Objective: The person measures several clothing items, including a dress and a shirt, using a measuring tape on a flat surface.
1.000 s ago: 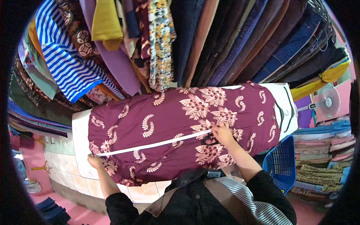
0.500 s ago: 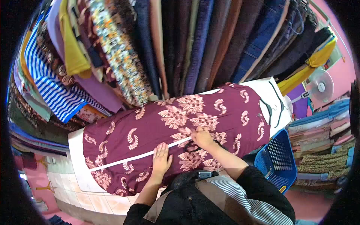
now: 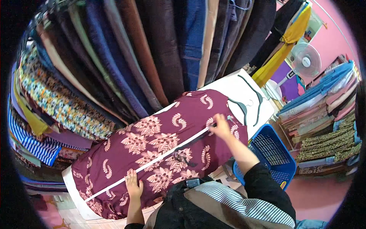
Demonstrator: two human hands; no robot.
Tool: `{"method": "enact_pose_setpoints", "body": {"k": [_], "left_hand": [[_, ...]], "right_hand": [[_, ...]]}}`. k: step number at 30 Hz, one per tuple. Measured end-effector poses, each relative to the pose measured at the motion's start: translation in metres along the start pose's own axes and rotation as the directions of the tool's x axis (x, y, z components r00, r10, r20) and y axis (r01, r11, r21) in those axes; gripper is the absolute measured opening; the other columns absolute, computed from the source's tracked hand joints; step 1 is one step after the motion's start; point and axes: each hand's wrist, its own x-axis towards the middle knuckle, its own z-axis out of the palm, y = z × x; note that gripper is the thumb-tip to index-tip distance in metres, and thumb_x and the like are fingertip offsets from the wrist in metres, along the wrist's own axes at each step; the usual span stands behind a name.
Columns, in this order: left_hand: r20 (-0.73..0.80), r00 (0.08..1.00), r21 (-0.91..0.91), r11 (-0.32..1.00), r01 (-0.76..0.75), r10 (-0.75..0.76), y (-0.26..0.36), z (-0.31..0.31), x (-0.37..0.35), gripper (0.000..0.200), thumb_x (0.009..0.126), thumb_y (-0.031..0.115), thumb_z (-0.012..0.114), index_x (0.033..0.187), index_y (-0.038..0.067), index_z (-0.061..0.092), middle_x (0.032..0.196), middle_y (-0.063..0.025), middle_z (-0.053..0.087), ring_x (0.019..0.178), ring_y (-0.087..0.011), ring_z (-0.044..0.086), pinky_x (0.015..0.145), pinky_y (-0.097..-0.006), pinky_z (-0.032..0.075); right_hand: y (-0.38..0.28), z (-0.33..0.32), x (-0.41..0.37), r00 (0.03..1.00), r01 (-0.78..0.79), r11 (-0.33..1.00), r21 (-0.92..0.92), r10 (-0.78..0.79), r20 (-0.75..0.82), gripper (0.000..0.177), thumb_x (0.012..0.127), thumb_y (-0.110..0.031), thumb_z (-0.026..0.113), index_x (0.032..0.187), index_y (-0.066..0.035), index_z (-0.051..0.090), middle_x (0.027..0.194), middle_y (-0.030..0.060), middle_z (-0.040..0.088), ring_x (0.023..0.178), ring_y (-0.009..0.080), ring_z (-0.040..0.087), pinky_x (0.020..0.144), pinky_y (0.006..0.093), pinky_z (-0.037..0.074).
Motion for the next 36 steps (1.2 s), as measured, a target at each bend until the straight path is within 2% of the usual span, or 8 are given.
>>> {"method": "enact_pose_setpoints", "body": {"k": [8, 11, 18, 22, 24, 28, 34, 36], "left_hand": [[0.080, 0.995, 0.053, 0.997, 0.062, -0.066, 0.003, 0.005, -0.001, 0.069, 0.079, 0.015, 0.056, 0.144, 0.002, 0.037, 0.152, -0.0161, 0.034, 0.143, -0.0353, 0.024, 0.116, -0.0530, 0.015], [0.108, 0.991, 0.069, 0.995, 0.073, -0.080, 0.010, -0.001, 0.000, 0.070, 0.080, 0.015, 0.056, 0.145, 0.000, 0.034, 0.152, -0.0179, 0.032, 0.143, -0.0373, 0.022, 0.116, -0.0526, 0.015], [0.174, 0.975, 0.130, 0.985, 0.117, -0.139, 0.020, -0.009, 0.006, 0.070, 0.080, 0.020, 0.055, 0.145, 0.001, 0.035, 0.149, -0.0199, 0.036, 0.142, -0.0428, 0.022, 0.114, -0.0570, 0.016], [0.114, 0.976, 0.224, 0.962, 0.158, -0.187, 0.051, -0.022, 0.022, 0.055, 0.080, 0.020, 0.057, 0.131, -0.002, 0.053, 0.143, -0.0225, 0.042, 0.138, -0.0436, 0.028, 0.112, -0.0555, 0.022], [-0.041, 0.994, 0.175, 0.978, 0.109, -0.104, 0.053, -0.012, 0.032, 0.039, 0.081, 0.016, 0.058, 0.114, -0.003, 0.063, 0.137, -0.0228, 0.048, 0.133, -0.0436, 0.035, 0.111, -0.0538, 0.025], [-0.197, 0.977, 0.051, 0.996, -0.070, 0.078, 0.088, -0.003, 0.081, 0.032, 0.080, 0.011, 0.060, 0.110, 0.001, 0.063, 0.132, -0.0228, 0.051, 0.128, -0.0436, 0.040, 0.108, -0.0530, 0.029], [-0.239, 0.922, -0.030, 0.947, -0.320, 0.304, 0.180, 0.015, 0.184, 0.036, 0.079, 0.007, 0.062, 0.114, 0.005, 0.060, 0.132, -0.0183, 0.053, 0.127, -0.0417, 0.044, 0.106, -0.0521, 0.033], [-0.230, 0.903, -0.105, 0.913, -0.394, 0.364, 0.221, 0.019, 0.216, 0.030, 0.080, 0.007, 0.061, 0.110, 0.004, 0.063, 0.130, -0.0182, 0.055, 0.126, -0.0410, 0.045, 0.105, -0.0509, 0.034]], "right_hand": [[0.150, -0.075, 0.057, 0.974, -0.165, 0.981, -0.097, 0.146, -0.174, 0.052, 0.059, -0.012, 0.082, 0.099, -0.005, 0.048, 0.102, 0.0186, 0.054, 0.098, 0.0373, 0.057, 0.084, 0.0424, 0.047], [0.156, -0.071, 0.058, 0.952, -0.283, 0.956, -0.073, 0.271, -0.143, 0.054, 0.058, -0.013, 0.083, 0.099, -0.005, 0.049, 0.097, 0.0170, 0.057, 0.098, 0.0354, 0.058, 0.083, 0.0414, 0.047], [0.161, -0.078, 0.059, 0.960, -0.271, 0.961, -0.059, 0.265, -0.083, 0.046, 0.058, -0.015, 0.083, 0.091, -0.005, 0.053, 0.096, 0.0163, 0.057, 0.095, 0.0345, 0.058, 0.082, 0.0406, 0.048], [0.155, -0.080, 0.054, 0.956, -0.281, 0.959, -0.032, 0.277, -0.093, 0.044, 0.060, -0.016, 0.083, 0.091, -0.005, 0.054, 0.094, 0.0160, 0.057, 0.095, 0.0341, 0.058, 0.082, 0.0404, 0.048], [0.154, -0.084, 0.047, 0.970, -0.225, 0.974, 0.026, 0.226, -0.087, 0.042, 0.060, -0.016, 0.083, 0.088, -0.004, 0.054, 0.091, 0.0166, 0.059, 0.090, 0.0340, 0.059, 0.078, 0.0400, 0.048], [0.142, -0.085, 0.027, 0.983, -0.173, 0.972, 0.161, 0.180, -0.032, 0.039, 0.062, -0.016, 0.083, 0.086, -0.004, 0.055, 0.089, 0.0170, 0.061, 0.086, 0.0335, 0.060, 0.076, 0.0396, 0.048], [0.129, -0.081, -0.005, 0.996, -0.072, 0.973, 0.218, 0.080, -0.030, 0.039, 0.062, -0.014, 0.084, 0.088, -0.005, 0.056, 0.089, 0.0120, 0.060, 0.079, 0.0279, 0.060, 0.070, 0.0367, 0.049], [0.126, -0.083, -0.013, 0.995, -0.083, 0.966, 0.246, 0.095, -0.036, 0.041, 0.062, -0.013, 0.084, 0.089, -0.005, 0.054, 0.089, 0.0134, 0.059, 0.084, 0.0315, 0.060, 0.073, 0.0385, 0.047]]}}
